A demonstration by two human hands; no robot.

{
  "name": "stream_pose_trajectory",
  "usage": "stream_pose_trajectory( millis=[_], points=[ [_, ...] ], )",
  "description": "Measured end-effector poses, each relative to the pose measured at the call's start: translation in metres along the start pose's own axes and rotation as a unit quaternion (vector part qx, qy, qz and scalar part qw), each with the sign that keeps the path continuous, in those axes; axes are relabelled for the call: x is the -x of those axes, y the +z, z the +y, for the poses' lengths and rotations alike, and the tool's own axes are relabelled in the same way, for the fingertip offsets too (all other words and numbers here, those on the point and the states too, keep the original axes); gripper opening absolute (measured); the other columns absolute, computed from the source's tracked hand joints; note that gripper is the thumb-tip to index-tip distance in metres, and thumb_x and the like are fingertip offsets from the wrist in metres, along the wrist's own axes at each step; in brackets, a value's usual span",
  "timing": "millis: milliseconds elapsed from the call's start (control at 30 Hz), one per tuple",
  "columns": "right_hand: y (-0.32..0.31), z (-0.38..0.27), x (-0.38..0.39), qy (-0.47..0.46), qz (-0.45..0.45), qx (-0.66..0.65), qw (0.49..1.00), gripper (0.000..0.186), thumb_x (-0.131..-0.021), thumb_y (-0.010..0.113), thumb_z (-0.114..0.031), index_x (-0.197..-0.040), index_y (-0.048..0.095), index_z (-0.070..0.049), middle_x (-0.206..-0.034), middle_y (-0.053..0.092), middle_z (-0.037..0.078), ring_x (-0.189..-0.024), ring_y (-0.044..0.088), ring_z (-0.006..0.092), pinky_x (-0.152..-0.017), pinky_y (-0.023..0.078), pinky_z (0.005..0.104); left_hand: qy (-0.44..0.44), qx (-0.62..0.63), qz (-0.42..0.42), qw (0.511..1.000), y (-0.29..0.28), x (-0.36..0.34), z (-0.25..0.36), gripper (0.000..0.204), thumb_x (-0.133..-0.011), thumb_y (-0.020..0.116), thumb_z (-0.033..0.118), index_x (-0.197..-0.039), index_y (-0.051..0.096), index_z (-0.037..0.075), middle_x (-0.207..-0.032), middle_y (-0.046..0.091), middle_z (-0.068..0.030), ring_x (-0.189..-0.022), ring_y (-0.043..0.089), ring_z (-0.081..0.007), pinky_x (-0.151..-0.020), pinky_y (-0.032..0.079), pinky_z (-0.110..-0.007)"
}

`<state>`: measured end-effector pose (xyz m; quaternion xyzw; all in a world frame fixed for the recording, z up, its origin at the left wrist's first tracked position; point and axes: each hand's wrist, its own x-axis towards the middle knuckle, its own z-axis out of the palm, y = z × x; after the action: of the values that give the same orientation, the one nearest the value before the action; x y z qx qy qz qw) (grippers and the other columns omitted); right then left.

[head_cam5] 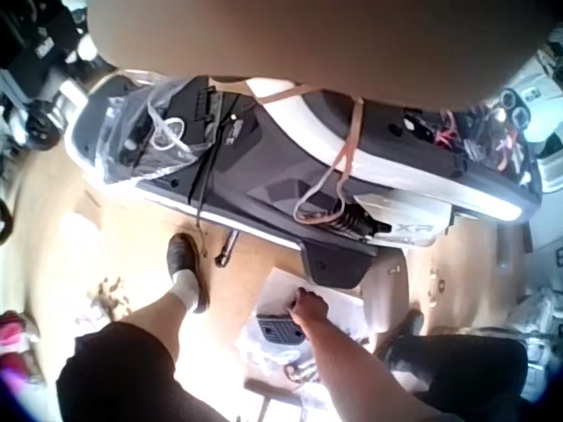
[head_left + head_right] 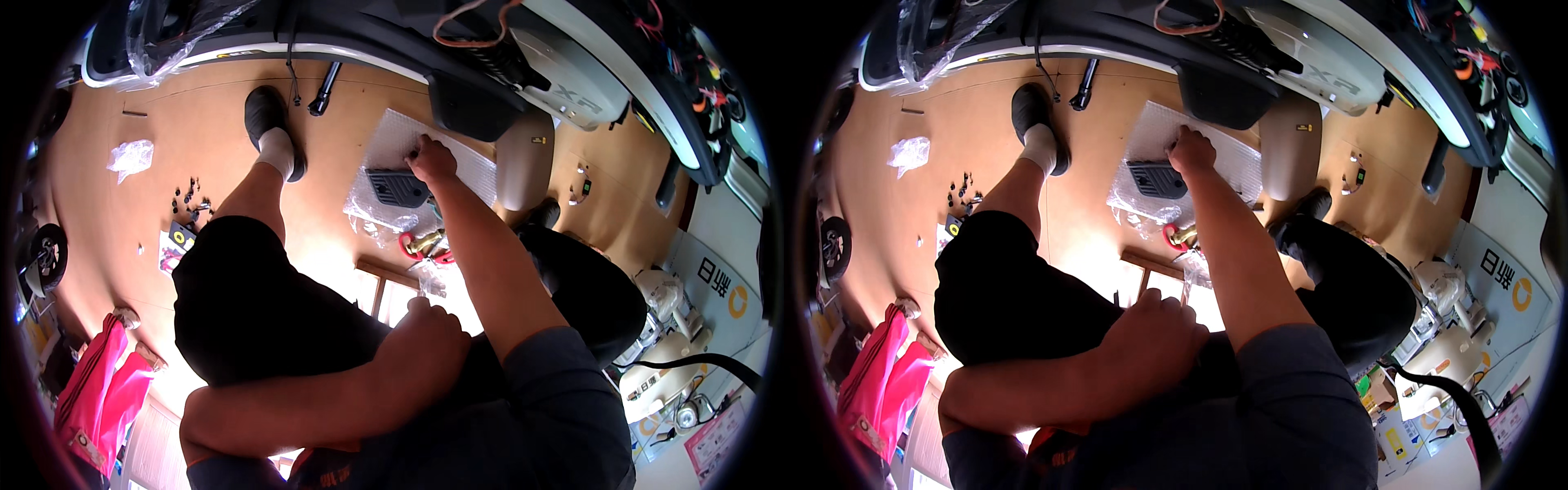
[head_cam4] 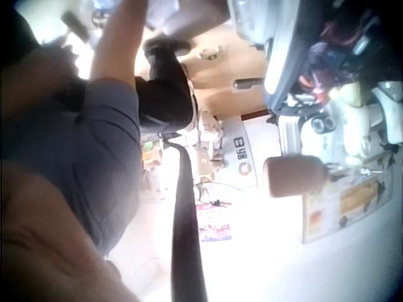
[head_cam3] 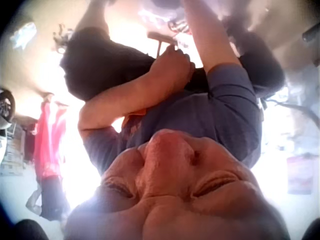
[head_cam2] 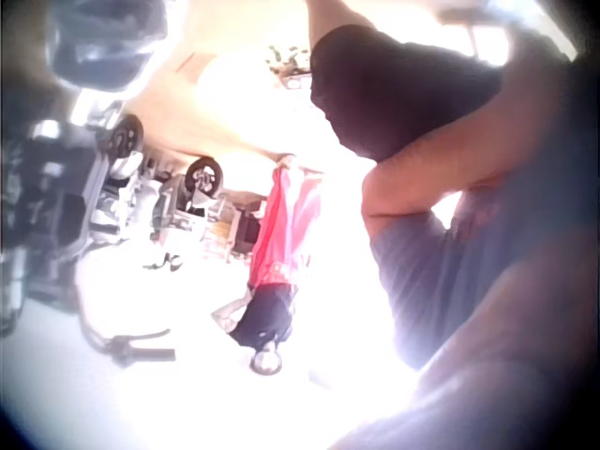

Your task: The person uses red scissors to cut a zip tie on a black plastic panel, then uses a screwdriver to remove screws and detach the panel from the scooter. The person then reattaches the panel and secures it with screws.

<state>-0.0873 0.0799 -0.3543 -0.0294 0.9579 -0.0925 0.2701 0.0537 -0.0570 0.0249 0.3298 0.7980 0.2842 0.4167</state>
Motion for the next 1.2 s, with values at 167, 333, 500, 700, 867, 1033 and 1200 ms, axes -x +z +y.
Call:
stream_pose_trajectory(
  millis=[167, 333, 500, 700, 867, 1033, 1200],
  points=[
    [0.008, 0.012, -0.019, -0.011, -0.029, 0.056, 0.998, 0.043, -0.090, 0.074, -0.027, -0.130, 0.063, -0.017, -0.117, 0.075, 0.016, -0.114, 0.071, 0.0347, -0.096, 0.057, 0.0467, 0.004, -0.006, -0.031, 0.999, -0.015, -0.004, 0.002, 0.017, -0.094, 0.062, 0.021, -0.094, 0.074, 0.009, -0.091, 0.070, -0.0102, -0.089, 0.070, -0.0252, -0.082, 0.051, -0.041],
    [-0.022, 0.023, 0.001, -0.051, -0.008, -0.099, 0.994, 0.023, -0.092, 0.067, -0.023, -0.111, 0.071, -0.010, -0.114, 0.076, 0.016, -0.104, 0.072, 0.0393, -0.091, 0.057, 0.0480, 0.031, -0.030, -0.035, 0.998, -0.018, -0.007, 0.001, 0.016, -0.091, 0.065, 0.020, -0.097, 0.073, 0.007, -0.091, 0.072, -0.0113, -0.090, 0.071, -0.0259, -0.085, 0.053, -0.041],
    [-0.109, -0.001, 0.082, -0.349, 0.155, -0.108, 0.918, 0.013, -0.093, 0.072, -0.019, -0.102, 0.071, -0.009, -0.107, 0.070, 0.013, -0.100, 0.067, 0.0351, -0.087, 0.055, 0.0450, 0.057, -0.090, 0.030, 0.994, -0.009, 0.002, 0.001, 0.017, -0.091, 0.064, 0.018, -0.099, 0.071, 0.005, -0.091, 0.073, -0.0129, -0.089, 0.073, -0.0276, -0.082, 0.054, -0.044],
    [-0.173, 0.019, 0.046, -0.161, 0.266, -0.198, 0.930, 0.016, -0.094, 0.074, -0.025, -0.103, 0.073, -0.011, -0.096, 0.074, 0.014, -0.090, 0.071, 0.0353, -0.081, 0.057, 0.0451, 0.027, -0.111, 0.009, 0.993, 0.012, -0.023, -0.008, 0.020, -0.091, 0.066, 0.022, -0.099, 0.075, 0.007, -0.090, 0.076, -0.0114, -0.083, 0.075, -0.0272, -0.078, 0.055, -0.043],
    [-0.183, 0.009, 0.022, -0.115, 0.180, -0.264, 0.940, 0.016, -0.094, 0.075, -0.028, -0.098, 0.075, -0.012, -0.090, 0.077, 0.013, -0.086, 0.075, 0.0329, -0.078, 0.058, 0.0432, 0.000, -0.139, -0.033, 0.990, 0.014, -0.030, -0.010, 0.021, -0.090, 0.068, 0.025, -0.096, 0.078, 0.008, -0.089, 0.078, -0.0119, -0.083, 0.076, -0.0276, -0.078, 0.055, -0.043],
    [-0.171, 0.008, 0.010, -0.108, 0.211, -0.229, 0.944, 0.016, -0.093, 0.076, -0.029, -0.097, 0.075, -0.014, -0.088, 0.076, 0.012, -0.085, 0.074, 0.0344, -0.079, 0.058, 0.0443, 0.015, -0.133, -0.032, 0.990, 0.016, -0.043, -0.010, 0.019, -0.089, 0.066, 0.021, -0.093, 0.079, 0.008, -0.088, 0.078, -0.0127, -0.082, 0.076, -0.0291, -0.076, 0.055, -0.045],
    [-0.161, 0.001, 0.013, -0.206, 0.328, -0.102, 0.916, 0.015, -0.090, 0.077, -0.029, -0.095, 0.074, -0.015, -0.091, 0.072, 0.009, -0.087, 0.071, 0.0365, -0.079, 0.057, 0.0472, 0.003, -0.120, -0.024, 0.992, 0.018, -0.047, -0.010, 0.020, -0.087, 0.062, 0.016, -0.092, 0.079, 0.007, -0.088, 0.078, -0.0133, -0.082, 0.075, -0.0305, -0.076, 0.055, -0.046]
  ],
)
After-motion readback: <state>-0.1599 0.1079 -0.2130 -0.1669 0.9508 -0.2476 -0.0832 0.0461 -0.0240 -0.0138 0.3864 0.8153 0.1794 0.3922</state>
